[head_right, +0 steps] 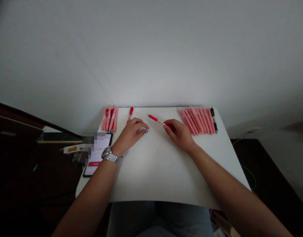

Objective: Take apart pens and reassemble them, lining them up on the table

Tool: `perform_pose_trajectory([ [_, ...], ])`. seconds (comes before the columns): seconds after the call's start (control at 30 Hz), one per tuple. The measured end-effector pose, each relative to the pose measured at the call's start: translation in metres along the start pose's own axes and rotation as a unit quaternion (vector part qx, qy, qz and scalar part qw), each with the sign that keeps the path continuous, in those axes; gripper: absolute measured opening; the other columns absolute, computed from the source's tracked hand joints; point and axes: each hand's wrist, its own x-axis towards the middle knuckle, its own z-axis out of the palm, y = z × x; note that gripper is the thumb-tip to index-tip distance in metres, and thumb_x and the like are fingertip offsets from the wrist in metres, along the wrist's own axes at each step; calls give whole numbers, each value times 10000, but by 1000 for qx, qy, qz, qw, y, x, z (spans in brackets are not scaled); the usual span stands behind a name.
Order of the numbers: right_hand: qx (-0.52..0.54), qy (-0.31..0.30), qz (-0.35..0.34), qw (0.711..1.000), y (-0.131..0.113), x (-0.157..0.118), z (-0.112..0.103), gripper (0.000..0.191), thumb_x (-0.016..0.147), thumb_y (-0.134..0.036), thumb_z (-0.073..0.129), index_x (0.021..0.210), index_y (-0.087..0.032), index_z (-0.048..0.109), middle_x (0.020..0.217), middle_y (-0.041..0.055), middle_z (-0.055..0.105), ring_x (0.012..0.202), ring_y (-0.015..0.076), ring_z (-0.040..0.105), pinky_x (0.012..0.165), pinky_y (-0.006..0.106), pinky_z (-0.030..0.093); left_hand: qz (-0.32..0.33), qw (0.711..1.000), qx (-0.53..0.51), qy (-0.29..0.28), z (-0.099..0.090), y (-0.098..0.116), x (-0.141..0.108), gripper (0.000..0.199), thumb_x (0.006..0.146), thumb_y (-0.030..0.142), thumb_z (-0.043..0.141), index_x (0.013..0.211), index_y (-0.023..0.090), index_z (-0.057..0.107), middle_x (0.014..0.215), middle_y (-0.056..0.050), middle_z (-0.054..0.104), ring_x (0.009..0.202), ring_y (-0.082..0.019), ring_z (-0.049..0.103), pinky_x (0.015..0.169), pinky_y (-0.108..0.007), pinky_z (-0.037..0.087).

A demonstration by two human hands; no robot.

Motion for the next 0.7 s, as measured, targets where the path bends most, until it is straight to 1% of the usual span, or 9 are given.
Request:
perform_pose_trajectory([
  [0.27,1,0,0,1000,1,0,2,254,994,-407,552,1055,-184,657,828,60,687,672,166,605,611,288,479,-20,1000,9,-1,1,0,1,117,892,149,677,962,223,735,1050,-51,618,1039,-220,595,1004,-414,471],
  [0.47,-4,-2,-1,1000,0,0,1,246,990,-396,554,1048,-182,661,827,62,685,673,168,605,608,290,478,-24,1000,8,6,3,-1,1,102,886,129,682,928,214,720,1044,-56,621,1041,-225,602,988,-417,484],
  [0.63,-7,-2,0,1000,-1,1,0,266,993,-423,544,1042,-190,662,833,67,696,672,173,614,605,296,483,-33,999,11,8,4,-2,1,81,893,128,668,911,196,708,1028,-63,629,1016,-229,606,958,-417,494],
  [0.7,-6,-2,0,1000,-2,1,0,265,992,-422,543,1039,-189,662,835,69,699,668,172,613,602,295,483,-35,999,9,17,4,-2,2,77,898,131,658,916,192,701,1021,-63,626,1007,-226,605,953,-409,495],
])
